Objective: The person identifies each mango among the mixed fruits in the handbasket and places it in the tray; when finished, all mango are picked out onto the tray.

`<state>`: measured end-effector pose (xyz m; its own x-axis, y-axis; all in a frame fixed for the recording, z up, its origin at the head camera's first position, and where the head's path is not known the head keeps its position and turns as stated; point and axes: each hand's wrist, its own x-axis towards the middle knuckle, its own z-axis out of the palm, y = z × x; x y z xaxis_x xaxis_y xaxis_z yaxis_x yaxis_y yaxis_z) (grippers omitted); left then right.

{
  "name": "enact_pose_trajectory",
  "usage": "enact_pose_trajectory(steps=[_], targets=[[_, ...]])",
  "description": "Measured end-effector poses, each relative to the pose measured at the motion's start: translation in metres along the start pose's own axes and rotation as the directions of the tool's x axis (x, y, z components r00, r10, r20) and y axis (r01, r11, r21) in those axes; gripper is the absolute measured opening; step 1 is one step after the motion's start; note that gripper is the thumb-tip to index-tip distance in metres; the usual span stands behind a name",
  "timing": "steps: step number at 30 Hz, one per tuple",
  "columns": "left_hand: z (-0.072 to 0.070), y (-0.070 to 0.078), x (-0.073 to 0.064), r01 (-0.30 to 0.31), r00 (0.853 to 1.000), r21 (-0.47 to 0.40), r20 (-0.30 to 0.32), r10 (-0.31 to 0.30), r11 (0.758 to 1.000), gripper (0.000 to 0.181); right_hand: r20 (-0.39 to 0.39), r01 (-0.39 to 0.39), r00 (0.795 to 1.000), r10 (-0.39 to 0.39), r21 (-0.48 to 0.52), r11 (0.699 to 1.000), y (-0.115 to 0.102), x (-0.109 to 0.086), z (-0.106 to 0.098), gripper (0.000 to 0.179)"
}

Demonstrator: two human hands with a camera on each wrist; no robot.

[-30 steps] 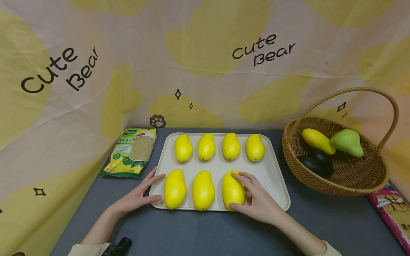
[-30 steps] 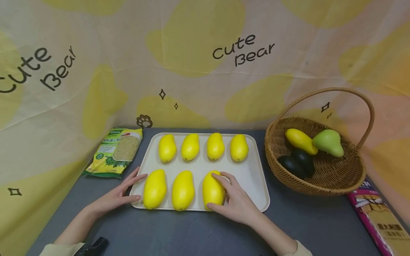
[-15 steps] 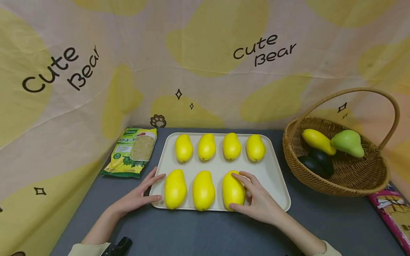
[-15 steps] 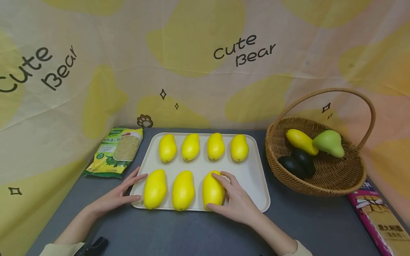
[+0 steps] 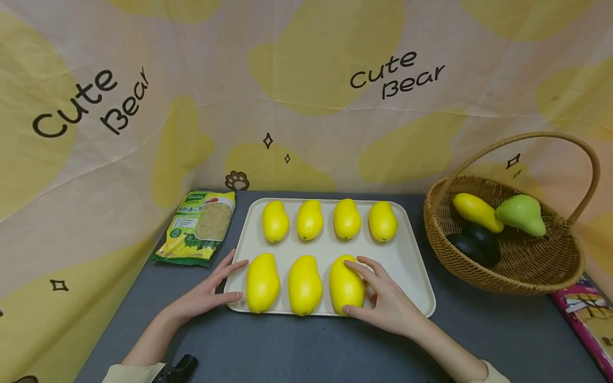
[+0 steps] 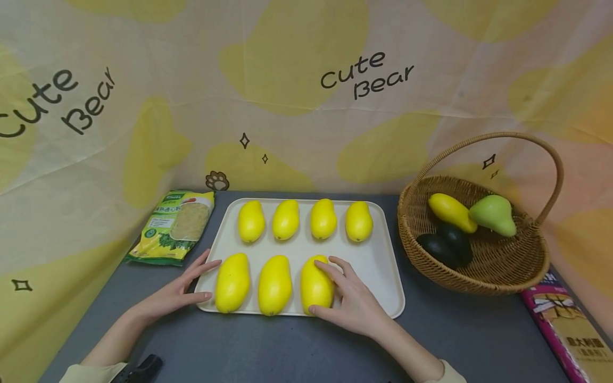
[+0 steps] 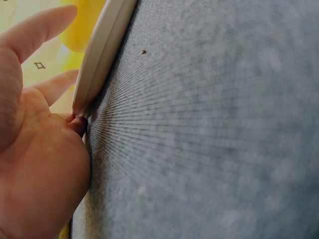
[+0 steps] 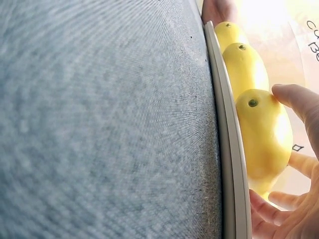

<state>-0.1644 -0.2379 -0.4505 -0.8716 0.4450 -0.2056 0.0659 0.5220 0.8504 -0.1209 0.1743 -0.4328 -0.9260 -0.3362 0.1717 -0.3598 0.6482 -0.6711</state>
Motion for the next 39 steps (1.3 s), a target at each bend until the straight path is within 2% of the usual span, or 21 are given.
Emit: enact_pose_trajectory(steps=[7,9,15,20,25,28,34,39], targets=[[-0.001,0.001,0.000,-0.003,1.000,-0.002,-0.004,0.003,1.000,0.069,-0.034,0.023,0.999,-0.024,-0.007,1.000,0.000,0.001,-0.004,0.080],[-0.002,0.002,0.000,-0.004,1.000,-0.003,-0.004,0.004,1.000,0.070,-0.064,0.045,0.997,-0.045,0.007,0.999,0.001,0.002,-0.006,0.070],[-0.003,0.002,0.000,-0.003,1.000,0.002,-0.005,0.003,1.000,0.070,-0.158,0.100,0.984,-0.084,0.098,0.990,0.005,0.005,-0.021,0.025],[-0.003,0.001,-0.001,-0.002,1.000,0.004,-0.008,0.002,1.000,0.070,-0.155,0.088,0.985,-0.071,0.107,0.990,0.007,0.009,-0.045,0.012],[-0.004,0.000,-0.003,0.012,1.000,0.003,-0.007,-0.012,1.000,0.069,-0.161,0.115,0.981,-0.110,0.018,0.993,0.007,0.012,-0.081,0.014],[-0.005,0.000,-0.004,0.023,1.000,0.003,-0.010,-0.023,1.000,0.069,-0.134,0.121,0.983,-0.129,-0.065,0.990,0.005,0.014,-0.107,0.015],[-0.005,-0.001,-0.006,0.023,1.000,0.006,-0.015,-0.022,1.000,0.069,0.001,0.057,0.998,-0.059,-0.260,0.964,-0.003,0.017,-0.162,0.015],[-0.005,-0.001,-0.007,0.027,0.999,0.004,-0.018,-0.027,1.000,0.069,0.059,0.041,0.998,-0.020,-0.379,0.924,0.000,0.025,-0.200,0.020]])
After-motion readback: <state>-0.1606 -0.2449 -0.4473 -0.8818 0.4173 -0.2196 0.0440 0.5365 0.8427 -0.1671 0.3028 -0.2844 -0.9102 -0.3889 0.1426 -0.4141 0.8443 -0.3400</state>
